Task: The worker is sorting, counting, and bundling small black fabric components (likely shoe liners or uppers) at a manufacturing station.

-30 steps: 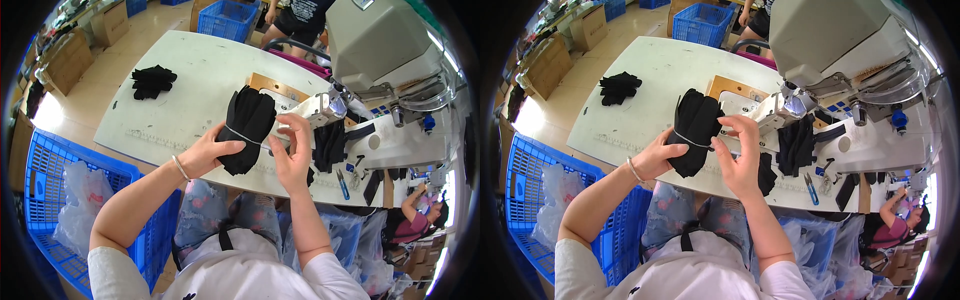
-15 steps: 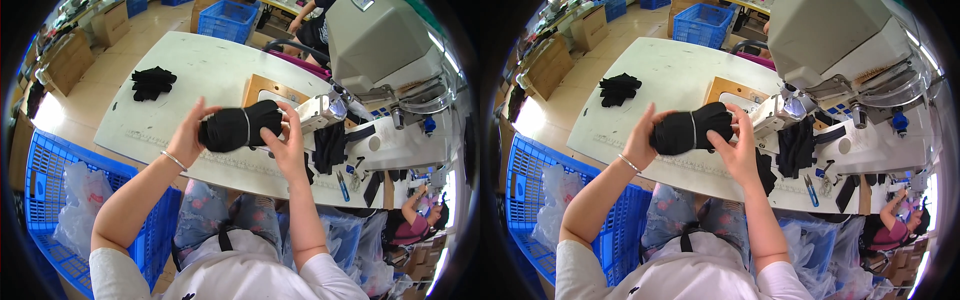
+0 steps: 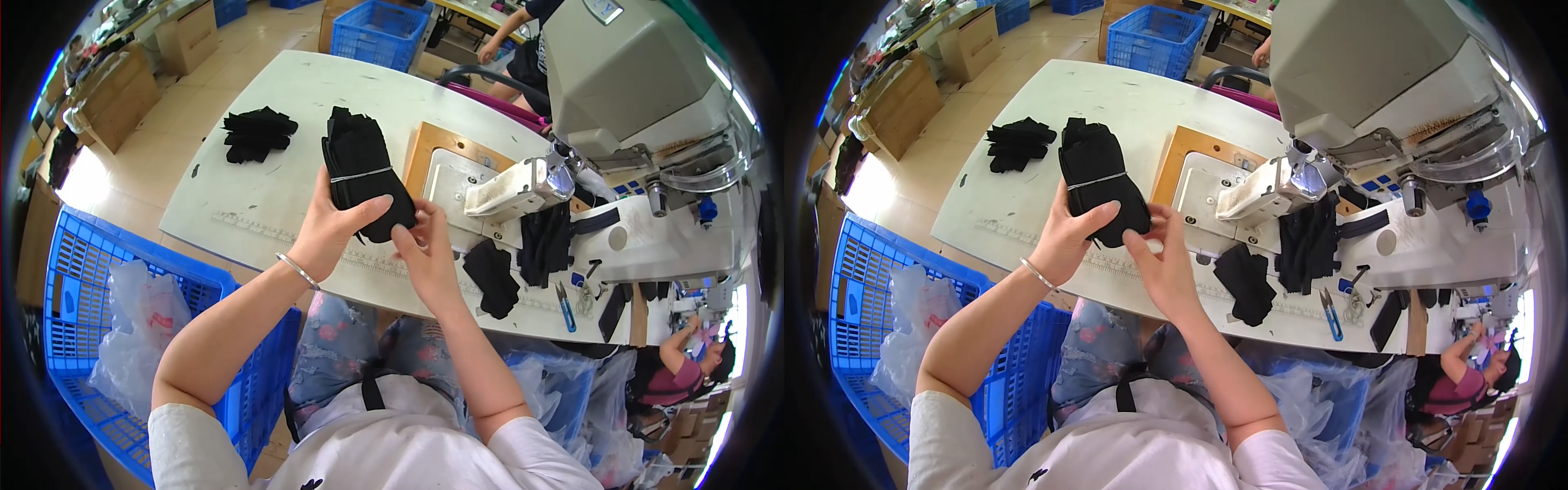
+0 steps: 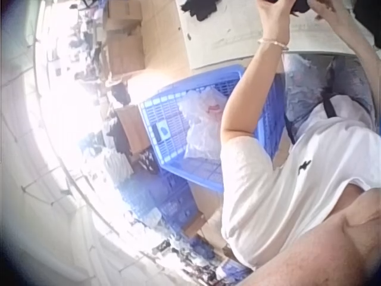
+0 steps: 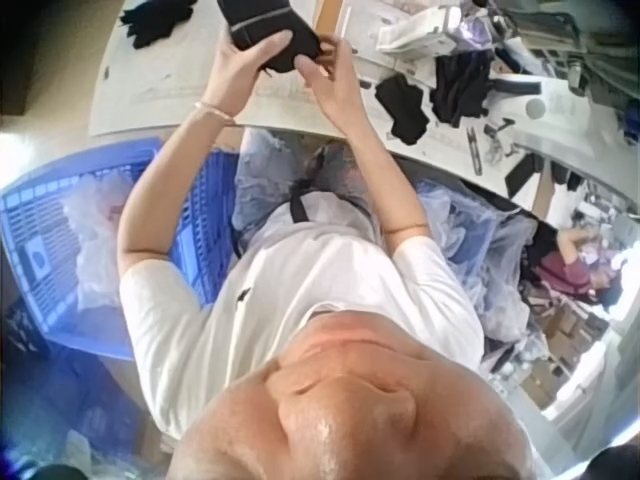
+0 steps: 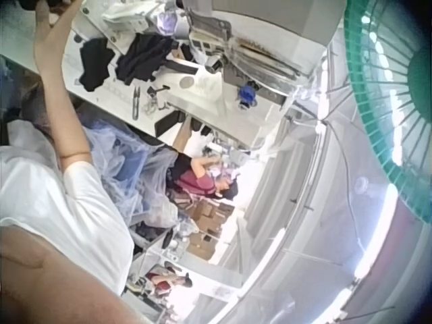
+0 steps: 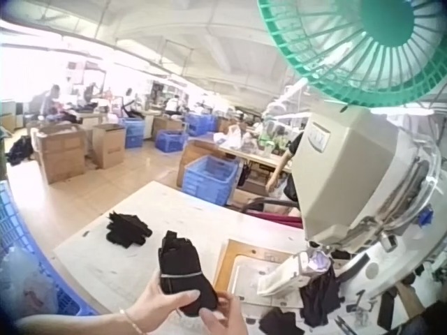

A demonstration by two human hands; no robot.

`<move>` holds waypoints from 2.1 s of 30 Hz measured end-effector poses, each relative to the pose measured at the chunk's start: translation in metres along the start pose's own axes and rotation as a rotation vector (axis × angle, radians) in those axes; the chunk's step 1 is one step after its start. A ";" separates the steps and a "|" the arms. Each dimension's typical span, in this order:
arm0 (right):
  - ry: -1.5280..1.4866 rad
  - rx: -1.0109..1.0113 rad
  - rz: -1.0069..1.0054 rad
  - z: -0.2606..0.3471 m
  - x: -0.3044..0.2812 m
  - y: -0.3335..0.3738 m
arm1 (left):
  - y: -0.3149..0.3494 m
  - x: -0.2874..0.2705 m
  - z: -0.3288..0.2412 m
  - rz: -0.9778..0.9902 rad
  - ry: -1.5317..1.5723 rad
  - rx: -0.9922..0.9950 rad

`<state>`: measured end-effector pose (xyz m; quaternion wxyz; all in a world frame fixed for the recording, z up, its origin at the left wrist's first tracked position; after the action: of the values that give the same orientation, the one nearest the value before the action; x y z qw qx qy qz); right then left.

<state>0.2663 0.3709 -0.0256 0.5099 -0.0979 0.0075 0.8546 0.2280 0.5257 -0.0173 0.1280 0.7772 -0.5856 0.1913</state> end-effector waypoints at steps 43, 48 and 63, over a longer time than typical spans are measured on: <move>-0.325 -0.230 -0.338 0.032 -0.096 -0.029 | 0.005 0.010 -0.003 0.178 -1.397 0.324; 0.264 -0.341 0.070 0.043 -0.070 0.006 | 0.000 0.016 -0.001 0.121 -1.114 0.003; 1.335 -0.022 -0.850 -0.071 -0.380 0.150 | -0.011 -0.006 0.001 0.076 -0.631 -0.247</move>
<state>0.3220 -0.0400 -0.0420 0.6794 -0.5896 0.2653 0.3471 0.2370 0.5338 -0.0207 0.0264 0.7542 -0.6437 -0.1266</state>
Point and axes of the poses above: each hand's wrist, its own y-axis away from the middle knuckle, its own x-axis out of the palm, z = x × y, the point moved 3 cm from there along -y, towards the middle knuckle
